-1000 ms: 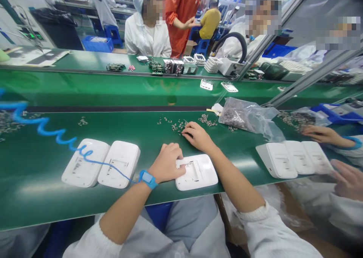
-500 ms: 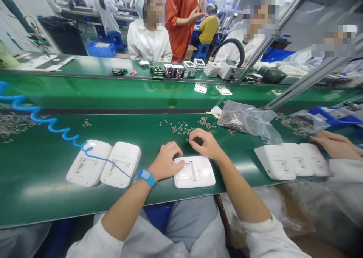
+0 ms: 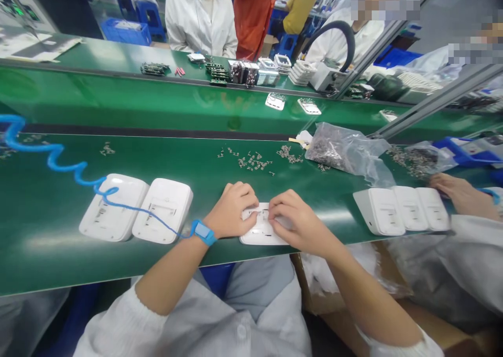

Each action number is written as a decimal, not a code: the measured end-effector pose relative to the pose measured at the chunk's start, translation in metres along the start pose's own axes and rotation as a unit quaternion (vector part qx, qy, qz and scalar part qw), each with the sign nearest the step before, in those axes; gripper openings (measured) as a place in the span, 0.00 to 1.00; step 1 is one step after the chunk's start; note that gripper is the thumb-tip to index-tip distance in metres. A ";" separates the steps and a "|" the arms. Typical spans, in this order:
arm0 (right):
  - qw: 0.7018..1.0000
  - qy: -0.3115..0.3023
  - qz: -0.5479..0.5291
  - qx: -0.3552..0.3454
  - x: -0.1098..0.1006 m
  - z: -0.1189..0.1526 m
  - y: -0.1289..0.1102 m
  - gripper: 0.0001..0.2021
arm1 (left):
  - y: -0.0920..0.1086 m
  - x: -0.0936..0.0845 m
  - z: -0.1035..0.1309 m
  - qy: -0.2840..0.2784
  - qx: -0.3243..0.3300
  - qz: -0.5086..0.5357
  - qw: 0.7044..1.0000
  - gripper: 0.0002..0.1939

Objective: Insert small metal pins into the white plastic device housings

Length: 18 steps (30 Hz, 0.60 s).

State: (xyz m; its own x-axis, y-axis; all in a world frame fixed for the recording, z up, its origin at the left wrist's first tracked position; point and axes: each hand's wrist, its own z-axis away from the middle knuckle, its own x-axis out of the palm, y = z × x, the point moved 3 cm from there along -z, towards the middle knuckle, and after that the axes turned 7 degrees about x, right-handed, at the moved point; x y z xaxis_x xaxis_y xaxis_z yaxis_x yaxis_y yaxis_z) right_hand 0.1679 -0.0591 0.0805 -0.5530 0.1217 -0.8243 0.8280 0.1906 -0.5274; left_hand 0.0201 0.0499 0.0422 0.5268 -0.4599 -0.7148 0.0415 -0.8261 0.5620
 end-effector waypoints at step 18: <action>0.999 0.031 -0.034 -0.025 0.001 -0.004 -0.002 0.04 | 0.003 -0.003 0.000 0.078 0.065 0.120 0.988 0.05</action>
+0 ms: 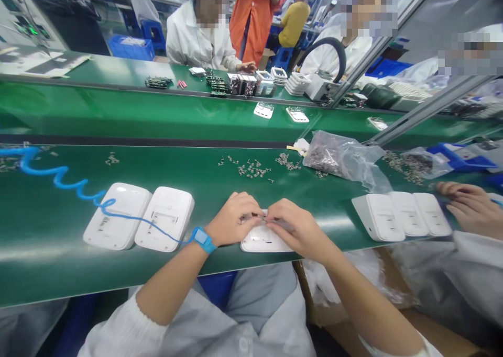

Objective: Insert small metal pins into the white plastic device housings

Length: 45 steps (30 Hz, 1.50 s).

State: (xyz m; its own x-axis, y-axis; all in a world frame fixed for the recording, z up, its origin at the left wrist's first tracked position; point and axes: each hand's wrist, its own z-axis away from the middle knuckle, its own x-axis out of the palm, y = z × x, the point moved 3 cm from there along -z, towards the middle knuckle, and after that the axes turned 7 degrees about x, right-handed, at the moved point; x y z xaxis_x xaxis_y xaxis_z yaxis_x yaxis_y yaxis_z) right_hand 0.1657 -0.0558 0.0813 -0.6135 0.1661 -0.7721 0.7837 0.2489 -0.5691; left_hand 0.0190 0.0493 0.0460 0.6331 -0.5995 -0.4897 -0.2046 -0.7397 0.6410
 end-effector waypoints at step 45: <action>0.994 0.057 0.044 0.086 0.002 -0.053 0.091 0.01 | -0.012 0.006 -0.001 -0.003 -0.056 -0.175 0.983 0.07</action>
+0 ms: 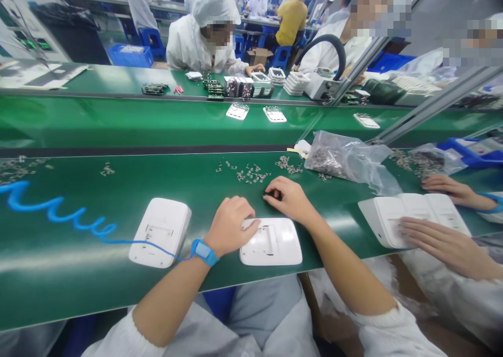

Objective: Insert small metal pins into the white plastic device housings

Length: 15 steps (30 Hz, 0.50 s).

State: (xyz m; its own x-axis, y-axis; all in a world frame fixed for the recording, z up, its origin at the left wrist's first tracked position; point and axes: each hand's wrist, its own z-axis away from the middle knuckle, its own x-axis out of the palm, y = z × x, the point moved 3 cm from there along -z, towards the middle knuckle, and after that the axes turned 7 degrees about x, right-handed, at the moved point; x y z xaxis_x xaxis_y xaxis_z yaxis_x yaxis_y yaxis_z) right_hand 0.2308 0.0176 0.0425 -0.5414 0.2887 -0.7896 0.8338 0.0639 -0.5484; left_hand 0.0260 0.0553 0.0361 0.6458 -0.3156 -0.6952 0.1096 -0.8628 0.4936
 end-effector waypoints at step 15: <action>0.999 0.054 -0.001 0.003 -0.007 -0.044 0.057 0.06 | -0.005 0.001 -0.002 -0.010 -0.064 0.004 0.998 0.09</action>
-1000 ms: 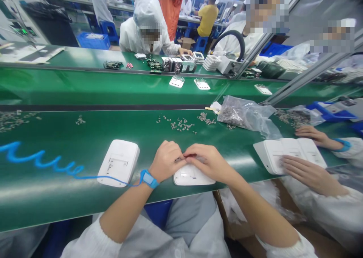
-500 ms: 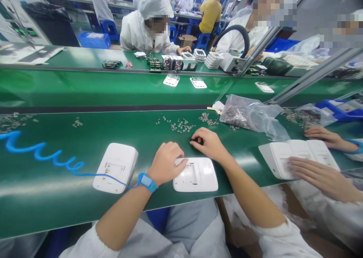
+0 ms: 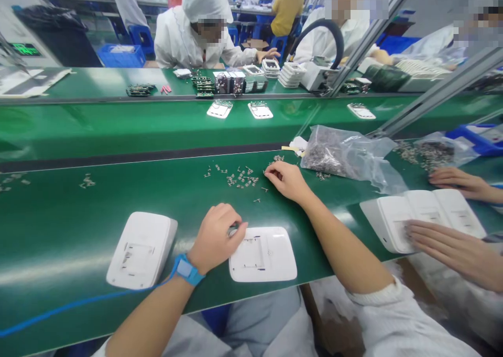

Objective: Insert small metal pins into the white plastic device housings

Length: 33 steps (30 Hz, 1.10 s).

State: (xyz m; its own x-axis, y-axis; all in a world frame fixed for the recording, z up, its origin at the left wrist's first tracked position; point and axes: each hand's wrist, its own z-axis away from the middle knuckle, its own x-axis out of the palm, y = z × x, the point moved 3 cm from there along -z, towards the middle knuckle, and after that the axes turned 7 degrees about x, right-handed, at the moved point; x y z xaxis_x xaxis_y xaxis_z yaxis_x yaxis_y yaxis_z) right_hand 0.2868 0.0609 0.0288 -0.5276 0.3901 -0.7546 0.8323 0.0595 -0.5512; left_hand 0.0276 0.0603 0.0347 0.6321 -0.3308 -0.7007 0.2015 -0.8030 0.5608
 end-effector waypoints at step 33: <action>0.943 0.010 -0.303 0.137 -0.013 0.008 0.002 0.05 | 0.002 0.000 0.000 -0.021 0.024 0.000 0.999 0.08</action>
State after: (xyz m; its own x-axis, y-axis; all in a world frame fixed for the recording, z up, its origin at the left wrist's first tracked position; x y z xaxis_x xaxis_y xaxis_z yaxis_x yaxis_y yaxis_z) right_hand 0.2941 0.0486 0.0351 -0.8869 0.3785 -0.2650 0.3012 0.0386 -0.9528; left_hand 0.0277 0.0587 0.0360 0.5995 -0.3513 -0.7192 0.1638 -0.8257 0.5398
